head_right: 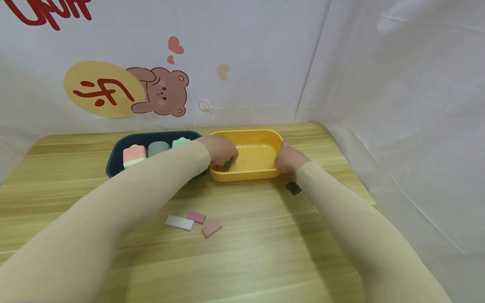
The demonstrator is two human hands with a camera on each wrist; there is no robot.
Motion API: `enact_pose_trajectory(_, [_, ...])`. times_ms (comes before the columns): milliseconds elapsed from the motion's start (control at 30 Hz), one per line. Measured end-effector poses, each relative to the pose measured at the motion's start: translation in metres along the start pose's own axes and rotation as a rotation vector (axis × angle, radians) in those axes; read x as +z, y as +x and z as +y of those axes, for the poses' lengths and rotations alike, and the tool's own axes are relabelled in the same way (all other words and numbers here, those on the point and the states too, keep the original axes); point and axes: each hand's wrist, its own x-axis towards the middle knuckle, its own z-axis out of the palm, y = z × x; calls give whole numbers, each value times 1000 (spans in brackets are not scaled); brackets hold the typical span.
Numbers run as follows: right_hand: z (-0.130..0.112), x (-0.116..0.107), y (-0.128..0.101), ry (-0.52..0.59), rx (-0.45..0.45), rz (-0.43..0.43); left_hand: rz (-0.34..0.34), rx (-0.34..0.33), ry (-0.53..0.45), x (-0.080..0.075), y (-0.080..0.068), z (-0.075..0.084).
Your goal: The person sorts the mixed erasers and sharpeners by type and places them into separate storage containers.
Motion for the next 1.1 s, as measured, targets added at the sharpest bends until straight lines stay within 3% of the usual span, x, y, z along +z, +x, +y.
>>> enact_pose_trajectory(333, [1,-1,-1,3,12,-11,25,15,-48,-14,-8,4])
enact_pose_trajectory(633, [0,-1,-2,33,3,-7,-20,45,53,-19,7,14])
enact_pose_trajectory(1100, [1,1,-1,36,6,-3,33,68,11,-19,17,22])
